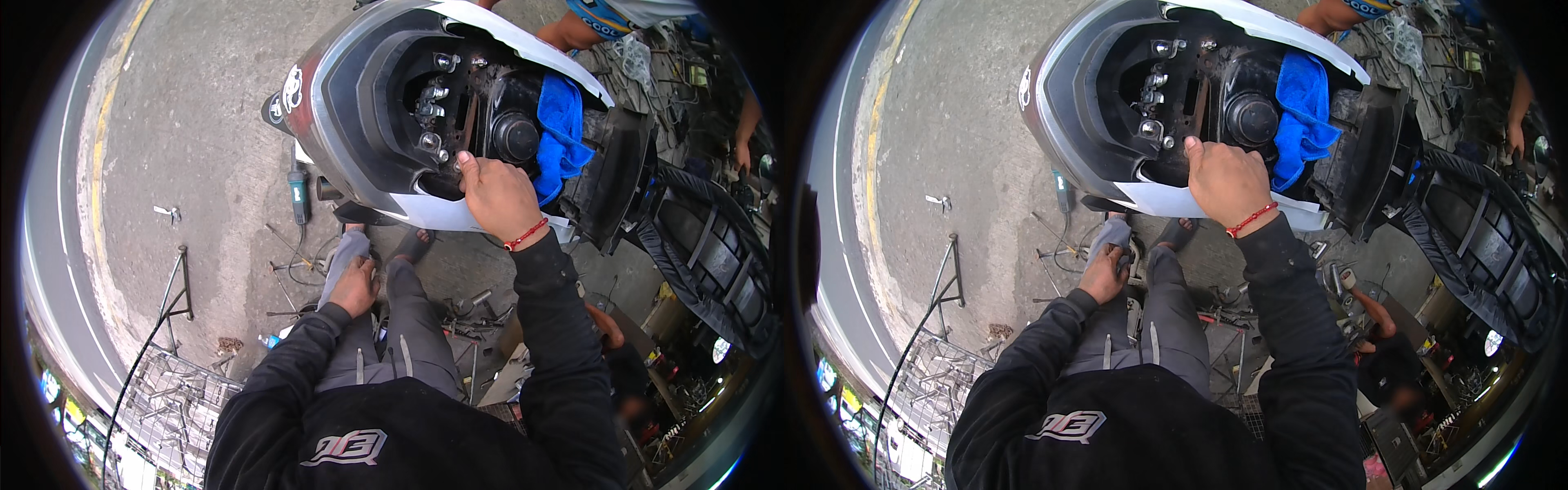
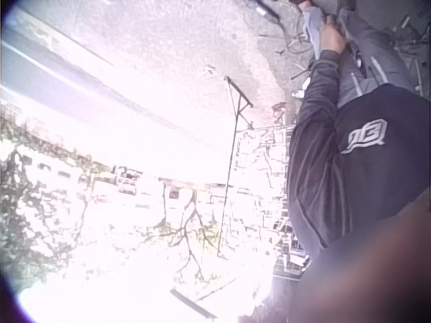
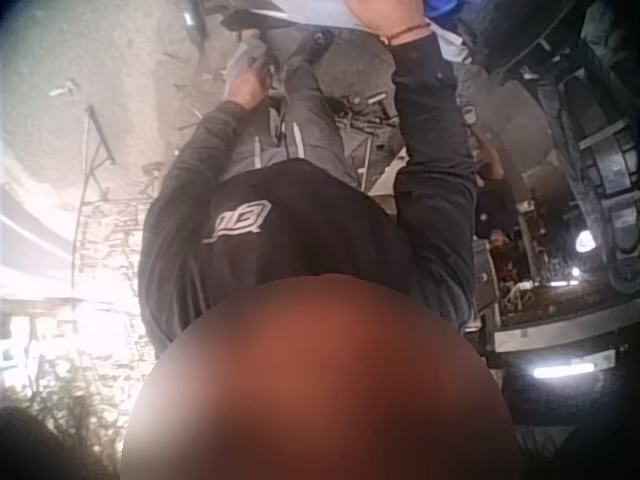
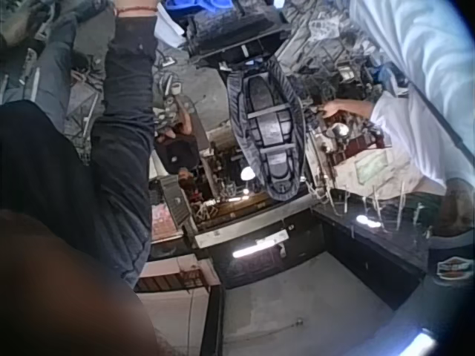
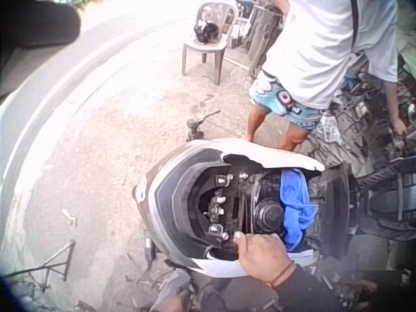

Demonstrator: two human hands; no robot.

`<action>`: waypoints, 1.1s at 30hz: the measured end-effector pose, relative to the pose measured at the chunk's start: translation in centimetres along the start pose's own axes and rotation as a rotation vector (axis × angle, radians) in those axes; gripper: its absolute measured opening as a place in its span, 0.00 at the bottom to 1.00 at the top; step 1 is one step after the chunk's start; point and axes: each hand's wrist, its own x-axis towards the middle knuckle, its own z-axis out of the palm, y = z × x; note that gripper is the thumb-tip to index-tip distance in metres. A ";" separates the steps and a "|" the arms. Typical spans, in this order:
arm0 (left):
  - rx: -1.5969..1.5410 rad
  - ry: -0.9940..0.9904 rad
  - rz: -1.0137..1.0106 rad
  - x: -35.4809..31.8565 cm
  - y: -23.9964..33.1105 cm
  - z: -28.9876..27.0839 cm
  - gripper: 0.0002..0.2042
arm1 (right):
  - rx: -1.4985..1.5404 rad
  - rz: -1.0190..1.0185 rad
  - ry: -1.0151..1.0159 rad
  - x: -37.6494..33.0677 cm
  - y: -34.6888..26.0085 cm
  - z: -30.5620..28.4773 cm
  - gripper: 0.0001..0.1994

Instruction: The person uses a power drill to remove screws from the front fairing of a white motorcycle. They then use a hammer and wrench to adjust internal components and fasteners. The person continues to manipulate small parts and tools within the exposed engine area.

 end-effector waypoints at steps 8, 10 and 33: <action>0.011 0.001 -0.016 -0.1 -0.3 0.3 0.19 | -0.098 -0.060 0.045 0.1 0.0 -0.1 0.25; 0.026 -0.011 -0.027 -0.1 0.5 -0.4 0.18 | -0.193 -0.022 0.001 0.1 0.0 -0.2 0.24; 0.037 -0.252 1.377 0.2 43.0 -6.6 0.12 | 0.207 0.102 0.151 0.1 0.5 1.0 0.20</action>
